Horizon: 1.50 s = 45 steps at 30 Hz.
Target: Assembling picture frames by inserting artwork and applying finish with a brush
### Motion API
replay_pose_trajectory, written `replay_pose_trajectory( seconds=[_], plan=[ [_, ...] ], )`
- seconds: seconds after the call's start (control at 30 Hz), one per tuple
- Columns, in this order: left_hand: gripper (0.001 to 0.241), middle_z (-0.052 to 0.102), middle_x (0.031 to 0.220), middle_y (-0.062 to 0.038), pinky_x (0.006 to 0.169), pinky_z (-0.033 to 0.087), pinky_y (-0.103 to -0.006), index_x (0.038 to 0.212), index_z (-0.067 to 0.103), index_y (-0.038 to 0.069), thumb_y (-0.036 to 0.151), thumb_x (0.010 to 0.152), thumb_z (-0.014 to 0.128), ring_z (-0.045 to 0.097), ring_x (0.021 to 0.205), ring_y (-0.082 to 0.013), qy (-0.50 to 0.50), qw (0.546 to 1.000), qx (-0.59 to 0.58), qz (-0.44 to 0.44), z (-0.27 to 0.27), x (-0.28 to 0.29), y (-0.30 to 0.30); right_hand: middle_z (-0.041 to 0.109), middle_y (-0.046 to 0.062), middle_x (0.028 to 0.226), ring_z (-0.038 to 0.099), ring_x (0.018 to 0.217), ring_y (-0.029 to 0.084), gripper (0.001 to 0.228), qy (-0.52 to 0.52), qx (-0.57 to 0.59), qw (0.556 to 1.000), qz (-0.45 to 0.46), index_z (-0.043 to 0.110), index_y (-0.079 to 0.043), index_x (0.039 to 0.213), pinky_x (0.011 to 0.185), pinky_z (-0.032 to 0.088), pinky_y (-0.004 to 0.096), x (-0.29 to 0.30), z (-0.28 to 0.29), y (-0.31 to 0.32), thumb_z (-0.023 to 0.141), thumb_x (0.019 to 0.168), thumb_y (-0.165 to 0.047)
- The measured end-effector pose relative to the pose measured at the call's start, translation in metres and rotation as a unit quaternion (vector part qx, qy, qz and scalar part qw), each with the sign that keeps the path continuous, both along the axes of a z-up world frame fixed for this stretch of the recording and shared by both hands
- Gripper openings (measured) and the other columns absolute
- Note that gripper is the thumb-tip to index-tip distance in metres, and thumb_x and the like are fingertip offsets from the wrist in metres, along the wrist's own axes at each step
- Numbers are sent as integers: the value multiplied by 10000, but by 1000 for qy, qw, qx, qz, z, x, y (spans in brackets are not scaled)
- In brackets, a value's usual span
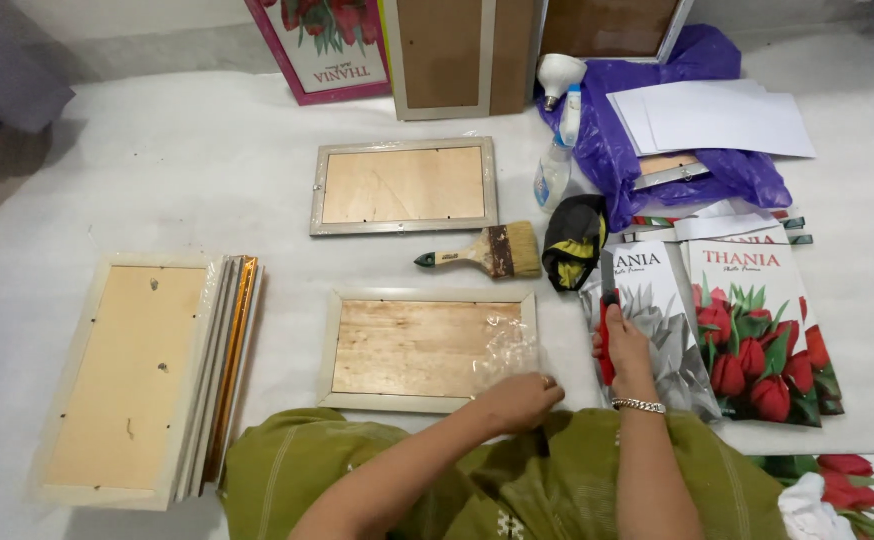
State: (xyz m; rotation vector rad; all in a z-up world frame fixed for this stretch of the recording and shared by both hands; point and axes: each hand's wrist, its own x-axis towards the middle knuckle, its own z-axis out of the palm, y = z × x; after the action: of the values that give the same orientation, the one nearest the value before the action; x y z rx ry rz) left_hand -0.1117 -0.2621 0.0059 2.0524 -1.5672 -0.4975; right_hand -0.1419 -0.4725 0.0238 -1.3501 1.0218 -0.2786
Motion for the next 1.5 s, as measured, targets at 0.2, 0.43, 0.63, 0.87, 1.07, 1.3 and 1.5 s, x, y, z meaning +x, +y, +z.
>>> replay_pose_trajectory(
  seconds=[0.2, 0.43, 0.63, 0.87, 1.07, 1.3, 1.5],
  plan=[
    [274, 646, 937, -108, 806, 560, -353, 1071, 598, 48, 262, 1079, 427, 602, 813, -228, 254, 965, 58, 34, 12, 5, 44, 590, 65, 692, 513, 558, 147, 448, 36, 52, 997, 36, 645, -16, 968, 543, 465, 292, -1, 14, 11, 560, 1080, -441],
    [255, 631, 703, -115, 704, 512, -424, 882, 588, 115, 349, 980, 576, 667, 719, -314, 268, 803, -188, 498, 41, 93, 118, 614, 200, 627, 638, 504, 278, 445, 44, -21, 995, 93, 687, -44, 1077, 472, 559, 343, -7, -24, 5, 557, 1072, -469],
    [428, 551, 1396, -149, 1109, 325, -613, 1275, 511, 162, 118, 884, 681, 455, 1357, -398, -142, 831, 132, 522, 42, 74, 94, 698, 238, 828, 711, 692, 292, 396, 43, -1, 987, 155, 640, 17, 1181, 549, 568, 326, -10, -49, 4, 543, 1061, -348],
    [386, 639, 1342, -161, 1070, 446, -515, 1291, 605, 77, 216, 933, 636, 589, 1293, -368, -131, 929, 2, 345, 19, 57, 1, 655, 195, 585, 646, 470, 259, 449, 132, -51, 970, 198, 717, -6, 908, 369, 499, 304, -11, -46, 9, 589, 1021, -422],
    [599, 572, 1235, -281, 856, 566, -604, 1215, 468, -13, 211, 809, 848, 689, 1002, -514, 123, 905, 101, 394, -24, 79, -12, 706, 167, 607, 694, 502, 238, 453, 179, -82, 938, 287, 739, -44, 894, 363, 489, 305, -9, -80, 0, 612, 962, -474],
    [247, 722, 836, -167, 749, 568, -519, 875, 696, 82, 320, 913, 640, 725, 902, -440, 123, 918, 60, 373, -86, 99, -9, 776, 83, 701, 757, 812, 306, 497, 271, -187, 876, 352, 804, -170, 969, 726, 564, 412, -3, -60, 10, 541, 940, -591],
    [204, 742, 903, -122, 825, 560, -505, 970, 735, 155, 319, 916, 625, 716, 952, -406, 167, 904, 39, 391, -88, 98, -5, 787, 152, 824, 721, 999, 409, 539, 280, -247, 851, 370, 800, -182, 1042, 871, 544, 464, -3, -46, 17, 489, 964, -615]
  ],
)
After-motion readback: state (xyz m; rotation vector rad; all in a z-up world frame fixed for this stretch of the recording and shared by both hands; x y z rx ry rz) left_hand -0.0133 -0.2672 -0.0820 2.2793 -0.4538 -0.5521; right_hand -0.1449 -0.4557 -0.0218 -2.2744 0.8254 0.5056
